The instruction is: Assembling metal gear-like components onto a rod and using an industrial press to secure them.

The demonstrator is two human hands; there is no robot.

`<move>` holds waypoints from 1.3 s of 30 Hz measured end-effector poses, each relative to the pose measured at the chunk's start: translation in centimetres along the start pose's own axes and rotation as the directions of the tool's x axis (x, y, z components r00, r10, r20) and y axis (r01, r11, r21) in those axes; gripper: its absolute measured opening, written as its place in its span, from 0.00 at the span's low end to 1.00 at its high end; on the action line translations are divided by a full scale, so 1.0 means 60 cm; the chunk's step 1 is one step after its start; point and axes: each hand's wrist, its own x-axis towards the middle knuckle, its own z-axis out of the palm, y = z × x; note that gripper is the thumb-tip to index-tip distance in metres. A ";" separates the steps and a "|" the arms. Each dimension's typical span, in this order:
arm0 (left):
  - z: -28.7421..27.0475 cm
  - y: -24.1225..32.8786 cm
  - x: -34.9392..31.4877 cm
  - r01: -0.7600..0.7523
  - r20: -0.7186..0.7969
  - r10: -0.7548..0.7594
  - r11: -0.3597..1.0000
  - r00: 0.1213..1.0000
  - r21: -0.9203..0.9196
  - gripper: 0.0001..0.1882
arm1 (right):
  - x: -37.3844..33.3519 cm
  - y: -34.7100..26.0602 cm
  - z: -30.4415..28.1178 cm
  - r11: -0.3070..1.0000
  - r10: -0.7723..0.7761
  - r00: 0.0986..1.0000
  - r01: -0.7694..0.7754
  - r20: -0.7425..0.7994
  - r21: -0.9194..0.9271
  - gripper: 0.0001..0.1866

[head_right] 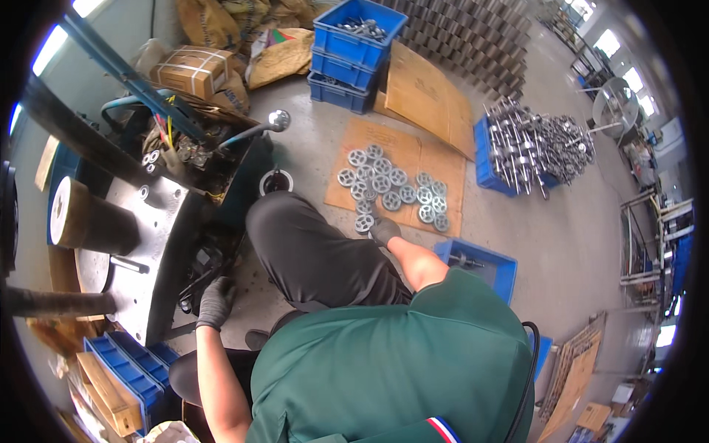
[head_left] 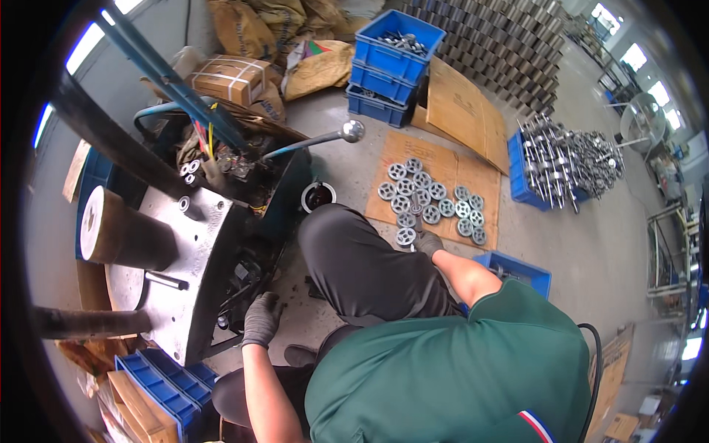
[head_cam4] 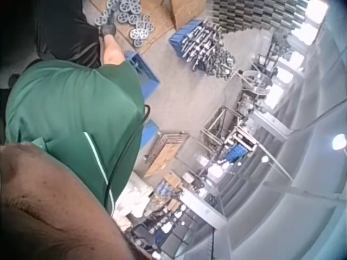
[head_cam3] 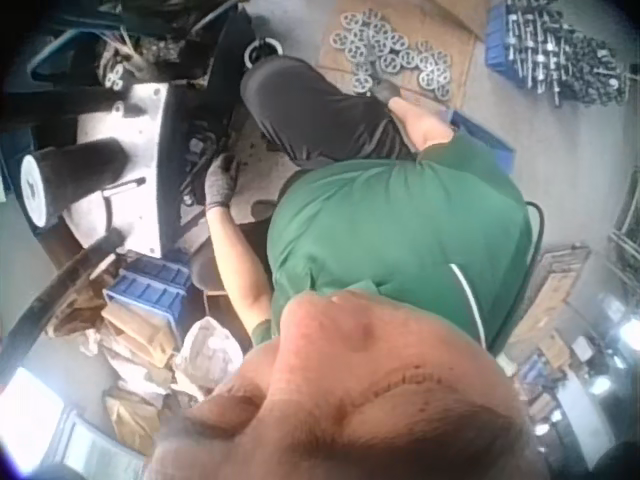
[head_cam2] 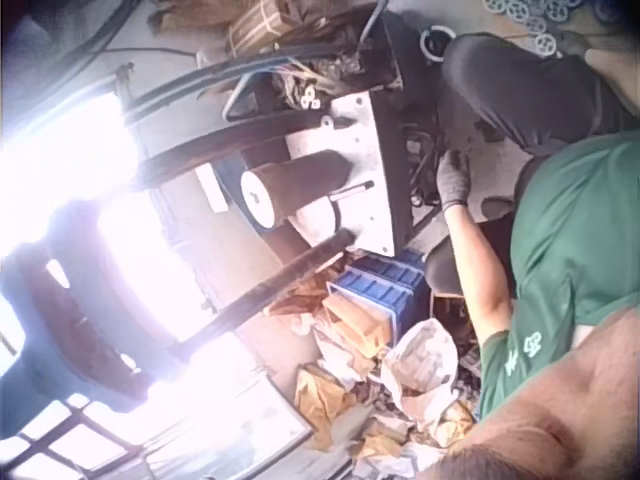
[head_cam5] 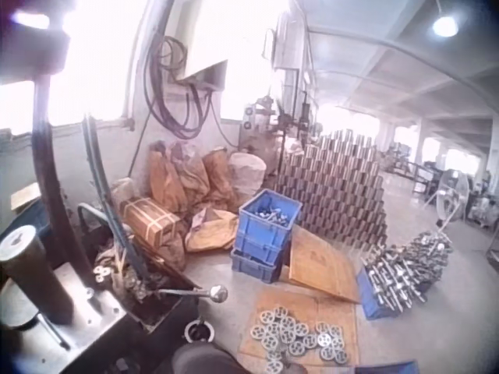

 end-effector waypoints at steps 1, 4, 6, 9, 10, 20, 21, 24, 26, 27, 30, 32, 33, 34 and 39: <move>0.003 -0.002 -0.005 0.000 0.008 -0.001 1.000 1.000 0.019 0.16 | -0.010 -0.001 0.000 0.998 0.045 0.995 -0.048 0.087 0.044 0.22; 0.017 -0.012 -0.023 0.015 0.047 -0.018 0.999 0.999 0.048 0.16 | -0.027 0.002 0.000 0.967 -0.154 0.987 0.158 0.033 -0.200 0.23; 0.025 -0.023 -0.032 0.032 0.067 -0.036 0.998 0.997 0.063 0.16 | -0.024 0.004 0.004 0.937 -0.199 0.980 0.199 0.032 -0.288 0.24; 0.037 -0.040 -0.046 0.043 0.109 -0.049 0.998 0.993 0.053 0.15 | -0.009 0.011 0.014 0.857 -0.201 0.978 0.204 0.059 -0.472 0.25; 0.041 -0.044 -0.048 0.067 0.121 -0.076 0.995 0.990 0.074 0.15 | -0.005 0.018 0.015 0.812 -0.255 0.964 0.253 0.070 -0.526 0.24; 0.076 -0.066 -0.045 0.148 0.150 -0.154 0.988 0.977 0.053 0.14 | 0.066 0.047 0.000 0.840 -0.070 0.962 0.199 0.262 -0.505 0.26; 0.076 -0.069 -0.045 0.149 0.142 -0.155 0.987 0.978 0.054 0.14 | 0.078 0.045 0.005 0.842 0.023 0.959 0.134 0.283 -0.522 0.26; 0.073 -0.078 -0.061 0.129 0.165 -0.139 0.989 0.976 0.070 0.14 | 0.100 0.061 0.030 0.922 0.075 0.930 0.073 0.359 -0.381 0.27; 0.074 -0.082 -0.059 0.160 0.173 -0.174 0.983 0.970 0.091 0.14 | 0.102 0.070 0.063 0.969 0.112 0.956 -0.045 0.270 -0.242 0.29; 0.075 -0.083 -0.059 0.160 0.175 -0.173 0.983 0.969 0.086 0.14 | 0.101 0.070 0.083 0.973 0.090 0.957 -0.025 0.276 -0.230 0.29; 0.081 -0.082 -0.051 0.160 0.137 -0.162 0.987 0.977 0.025 0.14 | 0.099 0.058 0.123 0.985 0.158 0.950 -0.132 0.270 -0.110 0.38; 0.083 -0.083 -0.052 0.130 0.172 -0.146 0.987 0.974 0.099 0.14 | 0.096 0.045 0.132 0.996 0.067 0.959 -0.047 0.274 -0.077 0.36; 0.084 -0.083 -0.052 0.115 0.172 -0.129 0.989 0.977 0.090 0.14 | 0.098 0.037 0.128 0.997 0.030 0.964 -0.011 0.264 -0.071 0.34; 0.085 -0.084 -0.053 0.109 0.180 -0.123 0.991 0.976 0.082 0.14 | 0.101 0.032 0.117 0.985 -0.060 0.946 0.109 0.320 -0.136 0.32; 0.087 -0.096 -0.044 0.111 0.226 -0.138 0.986 0.964 0.126 0.14 | 0.091 0.011 0.069 0.913 -0.100 0.914 0.242 0.393 -0.329 0.33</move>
